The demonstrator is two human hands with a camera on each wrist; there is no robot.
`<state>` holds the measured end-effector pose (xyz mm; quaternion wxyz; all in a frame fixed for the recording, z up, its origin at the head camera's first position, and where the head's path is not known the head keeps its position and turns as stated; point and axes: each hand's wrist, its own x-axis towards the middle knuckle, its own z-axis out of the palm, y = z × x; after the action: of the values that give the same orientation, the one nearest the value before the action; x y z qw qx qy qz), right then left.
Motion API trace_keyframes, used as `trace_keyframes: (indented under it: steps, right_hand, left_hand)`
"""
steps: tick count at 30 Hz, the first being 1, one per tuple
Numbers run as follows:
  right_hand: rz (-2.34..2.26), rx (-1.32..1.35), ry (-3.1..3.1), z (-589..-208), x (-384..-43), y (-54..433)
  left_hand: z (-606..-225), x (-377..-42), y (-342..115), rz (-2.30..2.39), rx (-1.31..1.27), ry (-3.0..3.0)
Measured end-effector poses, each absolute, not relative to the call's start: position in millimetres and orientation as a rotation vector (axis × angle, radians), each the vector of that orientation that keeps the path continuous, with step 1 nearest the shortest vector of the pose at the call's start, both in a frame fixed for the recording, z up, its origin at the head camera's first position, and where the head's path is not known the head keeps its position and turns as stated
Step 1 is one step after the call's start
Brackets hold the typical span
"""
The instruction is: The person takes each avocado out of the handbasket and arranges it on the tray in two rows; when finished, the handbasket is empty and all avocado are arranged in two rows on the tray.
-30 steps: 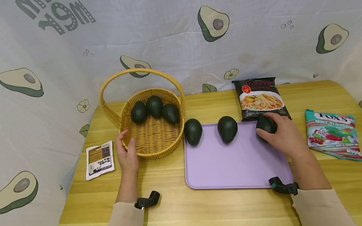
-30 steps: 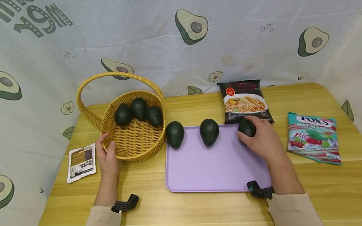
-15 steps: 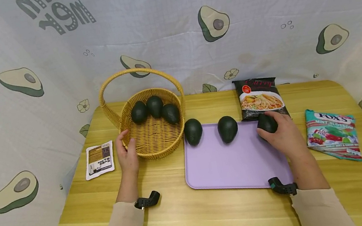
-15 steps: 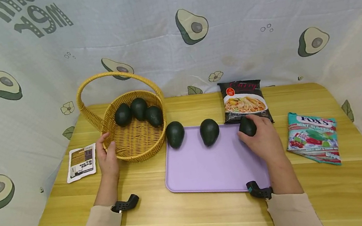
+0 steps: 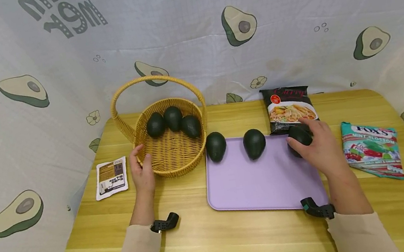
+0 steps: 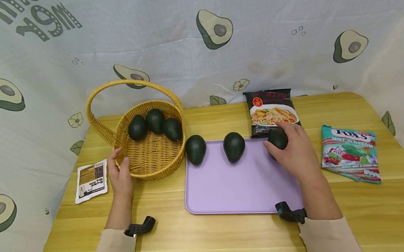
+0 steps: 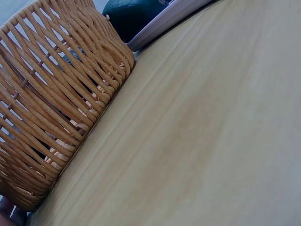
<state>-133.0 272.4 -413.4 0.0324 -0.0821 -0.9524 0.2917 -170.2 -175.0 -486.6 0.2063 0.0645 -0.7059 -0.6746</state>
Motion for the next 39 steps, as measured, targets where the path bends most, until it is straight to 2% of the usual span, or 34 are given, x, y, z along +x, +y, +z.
trace_keyframes:
  steps: [4, 10, 21, 32, 39]
  right_hand:
    - [0.853, -0.171, -2.889, -399.3, -126.0, 259.9]
    - [0.871, 0.117, -2.749, -386.8, -116.3, 228.9]
    - [0.976, 0.487, -2.660, -394.6, -117.4, 160.1]
    - [1.137, 0.644, -2.734, -391.2, -137.0, 87.1]
    - [1.114, 0.652, -2.773, -392.1, -159.8, 54.2]
  left_hand:
    - [-487.5, -170.6, -175.7, -1.882, 0.182, -1.972]
    - [-486.2, -170.2, -175.3, -1.878, 0.194, -1.978]
    - [-486.0, -170.3, -176.5, -1.889, 0.197, -1.977]
    - [-486.5, -170.7, -176.2, -1.881, 0.172, -1.985]
    - [-486.9, -171.2, -177.2, -1.859, 0.196, -2.012]
